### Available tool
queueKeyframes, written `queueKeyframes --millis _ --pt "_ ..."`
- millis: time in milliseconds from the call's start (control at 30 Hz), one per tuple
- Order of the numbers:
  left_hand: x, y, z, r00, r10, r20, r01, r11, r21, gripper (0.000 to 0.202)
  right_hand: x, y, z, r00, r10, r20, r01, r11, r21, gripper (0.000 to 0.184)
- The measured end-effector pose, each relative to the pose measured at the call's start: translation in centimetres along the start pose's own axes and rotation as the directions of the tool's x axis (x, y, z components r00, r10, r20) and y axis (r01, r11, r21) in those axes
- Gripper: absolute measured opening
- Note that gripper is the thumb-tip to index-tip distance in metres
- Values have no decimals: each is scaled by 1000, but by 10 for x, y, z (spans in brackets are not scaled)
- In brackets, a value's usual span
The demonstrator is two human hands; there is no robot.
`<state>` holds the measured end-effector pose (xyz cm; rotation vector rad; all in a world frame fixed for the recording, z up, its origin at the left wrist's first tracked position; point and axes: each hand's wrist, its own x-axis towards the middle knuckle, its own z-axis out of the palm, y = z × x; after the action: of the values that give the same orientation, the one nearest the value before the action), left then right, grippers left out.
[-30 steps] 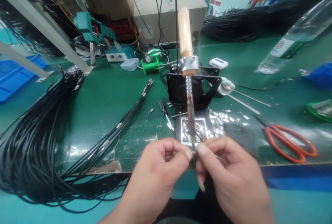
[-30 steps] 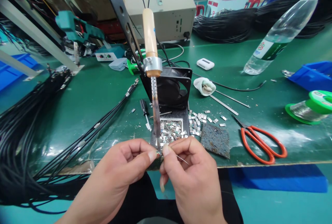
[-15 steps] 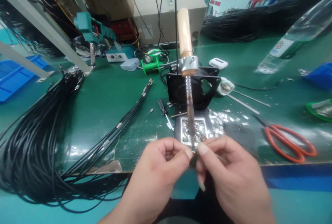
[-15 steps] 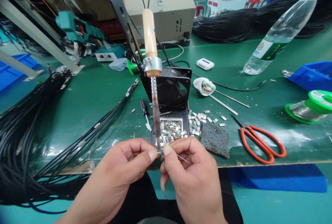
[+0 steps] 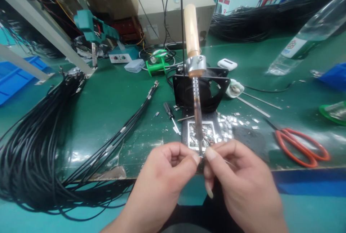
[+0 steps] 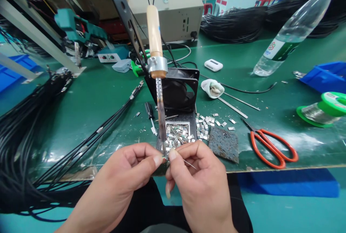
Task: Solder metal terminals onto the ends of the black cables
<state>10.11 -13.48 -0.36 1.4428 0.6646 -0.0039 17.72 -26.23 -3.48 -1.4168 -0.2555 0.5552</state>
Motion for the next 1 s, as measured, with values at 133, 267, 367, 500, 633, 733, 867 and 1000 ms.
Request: queueKeyframes --millis 133,267,367,500,633,733,867,1000 --pt "0 0 1 1000 -14 -6 13 1000 -14 25 -2 5 1 1000 11 -3 -11 999 44 49" --pt "0 -2 2 1000 -11 -6 11 1000 -8 21 -8 11 1 994 86 -69 -81 994 74 53" --pt "0 -3 2 1000 -6 13 6 999 -37 18 -11 12 1 997 63 -39 -60 996 67 53" --pt "-1 -5 3 999 3 42 -1 999 -43 18 -10 12 0 995 74 -68 -70 996 49 53" --pt "-2 -6 2 998 11 64 -9 999 -42 17 -6 20 -8 996 -60 60 64 996 -68 48" --pt "-2 -7 1 998 7 65 -5 999 -40 17 -7 24 -12 995 -81 58 86 994 -75 46" --pt "-2 -6 1 999 1 53 1 999 -40 18 -8 19 -9 994 -101 49 105 992 -69 44" --pt "-1 -4 2 999 3 36 -1 999 -46 19 -3 6 0 991 -137 -1 137 990 -31 48"
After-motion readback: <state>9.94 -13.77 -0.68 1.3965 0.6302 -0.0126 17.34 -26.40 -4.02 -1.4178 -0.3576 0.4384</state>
